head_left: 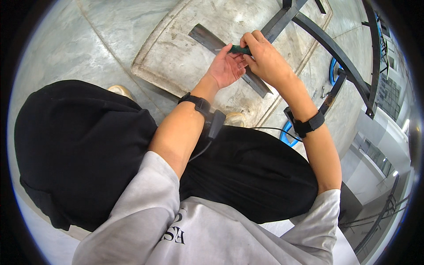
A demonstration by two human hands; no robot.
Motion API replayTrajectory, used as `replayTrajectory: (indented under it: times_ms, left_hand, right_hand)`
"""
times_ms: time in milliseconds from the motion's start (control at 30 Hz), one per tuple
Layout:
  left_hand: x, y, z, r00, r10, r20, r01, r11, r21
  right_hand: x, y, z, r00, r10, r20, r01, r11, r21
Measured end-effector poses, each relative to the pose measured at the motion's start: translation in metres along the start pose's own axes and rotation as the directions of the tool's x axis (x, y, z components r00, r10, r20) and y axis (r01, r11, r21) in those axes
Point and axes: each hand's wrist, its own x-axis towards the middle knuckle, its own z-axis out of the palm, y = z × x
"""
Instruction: The person assembles a metal table frame on the floor by using a screwdriver and a socket wrench to attach components and tighten bolts.
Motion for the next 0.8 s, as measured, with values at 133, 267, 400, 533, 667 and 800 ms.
replayTrajectory:
  times_ms: [133, 267, 400, 533, 667, 800]
  left_hand:
    - [-0.001, -0.001, 0.008, 0.997, 0.003, -0.074, -0.001, 1.000, 0.031]
    - [-0.003, -0.001, 0.006, 0.995, 0.011, -0.096, -0.003, 0.997, 0.082]
    - [-0.001, 0.002, 0.000, 1.000, -0.011, 0.001, 0.011, 0.997, 0.074]
    - [-0.001, 0.001, 0.003, 0.997, -0.002, -0.080, 0.008, 0.997, 0.077]
    - [-0.004, -0.002, 0.013, 0.990, 0.018, -0.137, -0.004, 0.995, 0.104]
    - [-0.005, 0.001, 0.004, 0.999, -0.015, -0.048, 0.017, 0.998, 0.058]
  right_hand:
    - [0.000, -0.006, -0.004, 0.882, 0.453, 0.131, -0.450, 0.891, -0.054]
    - [0.004, -0.003, -0.008, 0.817, 0.511, 0.267, -0.497, 0.859, -0.123]
    - [0.004, -0.006, -0.006, 0.984, 0.149, 0.098, -0.149, 0.989, -0.014]
    - [0.005, -0.008, -0.003, 0.959, 0.269, 0.084, -0.266, 0.963, -0.050]
    - [0.003, -0.005, -0.013, 0.928, 0.137, 0.345, 0.028, 0.901, -0.432]
    - [0.005, -0.009, -0.012, 0.932, 0.295, 0.213, -0.269, 0.953, -0.142]
